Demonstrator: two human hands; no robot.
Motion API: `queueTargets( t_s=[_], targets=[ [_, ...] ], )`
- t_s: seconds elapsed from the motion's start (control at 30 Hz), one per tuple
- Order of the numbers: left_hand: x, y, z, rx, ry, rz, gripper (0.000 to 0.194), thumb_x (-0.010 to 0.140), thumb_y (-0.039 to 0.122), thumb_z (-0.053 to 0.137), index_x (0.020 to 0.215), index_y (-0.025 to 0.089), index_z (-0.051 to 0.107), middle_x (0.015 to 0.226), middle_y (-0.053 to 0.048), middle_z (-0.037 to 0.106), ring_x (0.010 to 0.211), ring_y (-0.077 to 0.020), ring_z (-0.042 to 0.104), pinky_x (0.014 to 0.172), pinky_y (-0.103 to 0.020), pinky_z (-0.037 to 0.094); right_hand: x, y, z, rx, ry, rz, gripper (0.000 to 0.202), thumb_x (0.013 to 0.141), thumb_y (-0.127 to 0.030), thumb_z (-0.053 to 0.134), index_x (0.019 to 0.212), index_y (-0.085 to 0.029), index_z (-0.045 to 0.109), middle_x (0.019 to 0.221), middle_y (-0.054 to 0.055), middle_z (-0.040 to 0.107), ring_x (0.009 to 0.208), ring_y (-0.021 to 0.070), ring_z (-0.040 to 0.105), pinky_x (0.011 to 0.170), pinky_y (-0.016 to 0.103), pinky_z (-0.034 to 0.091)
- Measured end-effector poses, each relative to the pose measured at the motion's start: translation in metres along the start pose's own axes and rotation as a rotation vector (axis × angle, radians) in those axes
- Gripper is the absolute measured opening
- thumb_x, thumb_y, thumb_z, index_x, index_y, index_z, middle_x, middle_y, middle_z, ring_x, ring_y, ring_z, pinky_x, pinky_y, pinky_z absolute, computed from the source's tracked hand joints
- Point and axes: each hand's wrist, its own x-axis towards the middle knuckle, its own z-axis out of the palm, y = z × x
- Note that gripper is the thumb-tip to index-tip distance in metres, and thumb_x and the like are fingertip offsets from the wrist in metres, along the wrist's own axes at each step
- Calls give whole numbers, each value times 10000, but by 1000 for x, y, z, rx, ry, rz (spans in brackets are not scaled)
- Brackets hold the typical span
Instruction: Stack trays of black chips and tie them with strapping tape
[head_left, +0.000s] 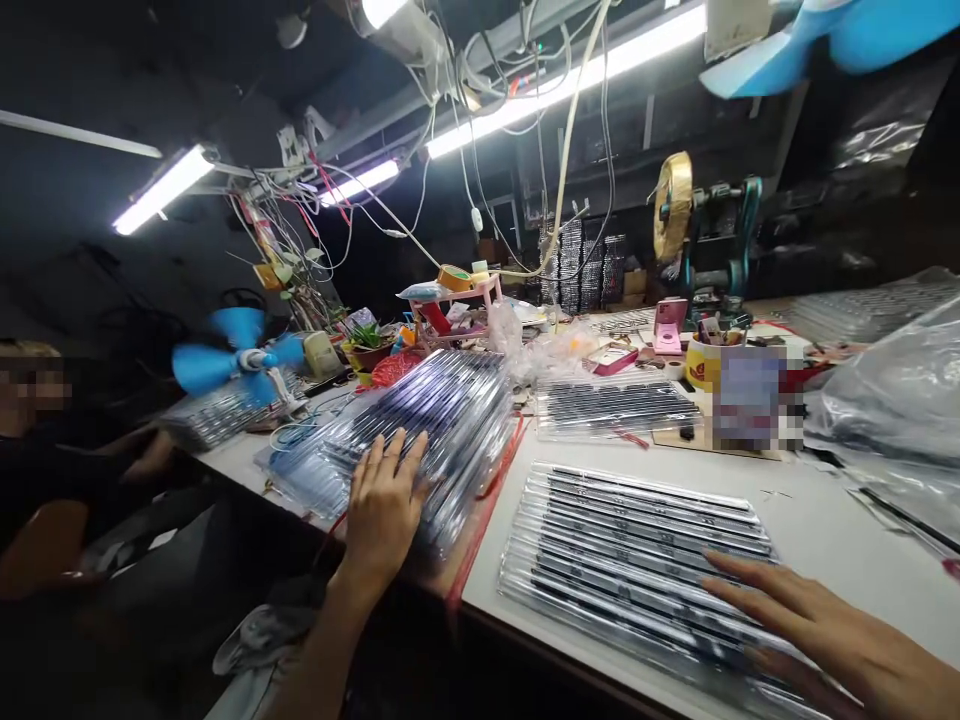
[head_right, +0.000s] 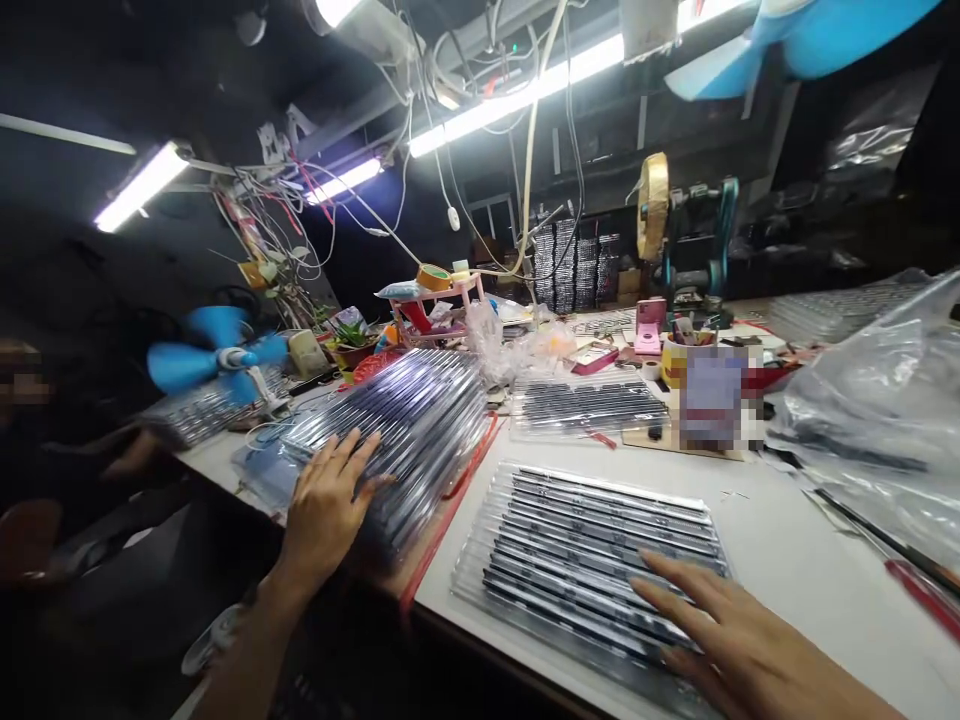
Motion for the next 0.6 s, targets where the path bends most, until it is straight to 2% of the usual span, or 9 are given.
queueTargets(
  t_s=[0.1, 0.17, 0.23, 0.3, 0.37, 0.43, 0.5, 0.57, 0.6],
  targets=[
    [-10, -18, -2, -113, 33, -10, 453, 890, 390, 447, 1294, 191, 501, 1344, -113, 487, 1304, -313, 337, 1045, -494, 302, 62, -23, -13, -44, -120, -114, 356, 886, -400, 456, 1203, -323, 601, 1225, 61, 587, 1069, 270, 585, 860, 393, 529],
    [-17, -36, -8, -232, 3, -40, 454, 883, 406, 452, 1292, 212, 494, 1367, -91, 465, 1335, -294, 288, 1055, -494, 295, 105, -28, -14, -37, -150, -144, 361, 899, -350, 427, 1204, -270, 601, 1196, 91, 601, 1055, 259, 589, 875, 409, 510],
    [-25, -58, -14, -348, -47, -115, 449, 871, 391, 472, 1296, 247, 481, 1411, -64, 412, 1360, -274, 236, 1068, -487, 284, 149, -27, -8, 16, -127, -144, 352, 891, -343, 431, 1149, -213, 633, 1138, 114, 627, 1032, 265, 594, 887, 420, 489],
    [-32, -79, -17, -454, -72, -220, 468, 854, 339, 492, 1317, 279, 455, 1456, -40, 341, 1372, -259, 206, 1085, -468, 260, 194, -26, 4, 139, -68, -76, 311, 863, -330, 482, 1070, -189, 666, 1066, 115, 657, 991, 271, 604, 878, 413, 481],
    [-36, -94, -15, -586, -5, -390, 512, 825, 265, 512, 1331, 290, 434, 1462, -38, 327, 1355, -248, 257, 1086, -437, 271, 240, -28, 20, 367, 10, 106, 240, 840, -297, 545, 999, -180, 682, 1004, 97, 675, 938, 245, 618, 827, 350, 502],
    [-35, -103, -11, -819, 138, -663, 519, 785, 220, 541, 1297, 270, 465, 1356, -71, 460, 1204, -238, 477, 989, -401, 414, 283, -33, 35, 459, 36, 198, 247, 873, -315, 522, 1011, -165, 661, 931, 82, 674, 761, 188, 642, 656, 268, 530],
    [-27, -105, -8, -1158, 219, -957, 394, 755, 229, 591, 1146, 203, 559, 1068, -79, 618, 839, -183, 647, 719, -319, 552, 322, -40, 47, 513, 47, 264, 278, 899, -352, 490, 1004, -146, 645, 891, 74, 658, 620, 139, 617, 514, 212, 498],
    [-16, -99, -9, -1481, 176, -1127, 233, 743, 263, 638, 944, 153, 591, 781, -28, 622, 536, -114, 596, 476, -234, 518, 353, -47, 56, 564, 50, 321, 324, 909, -392, 470, 950, -121, 643, 848, 74, 642, 561, 121, 584, 442, 195, 461],
    [-11, -95, -10, -1597, 135, -1149, 196, 746, 271, 650, 884, 147, 584, 717, -10, 607, 483, -98, 569, 426, -211, 491, 365, -50, 59, 587, 46, 342, 348, 905, -410, 475, 904, -107, 646, 814, 74, 636, 546, 119, 569, 423, 193, 446]
  ],
)
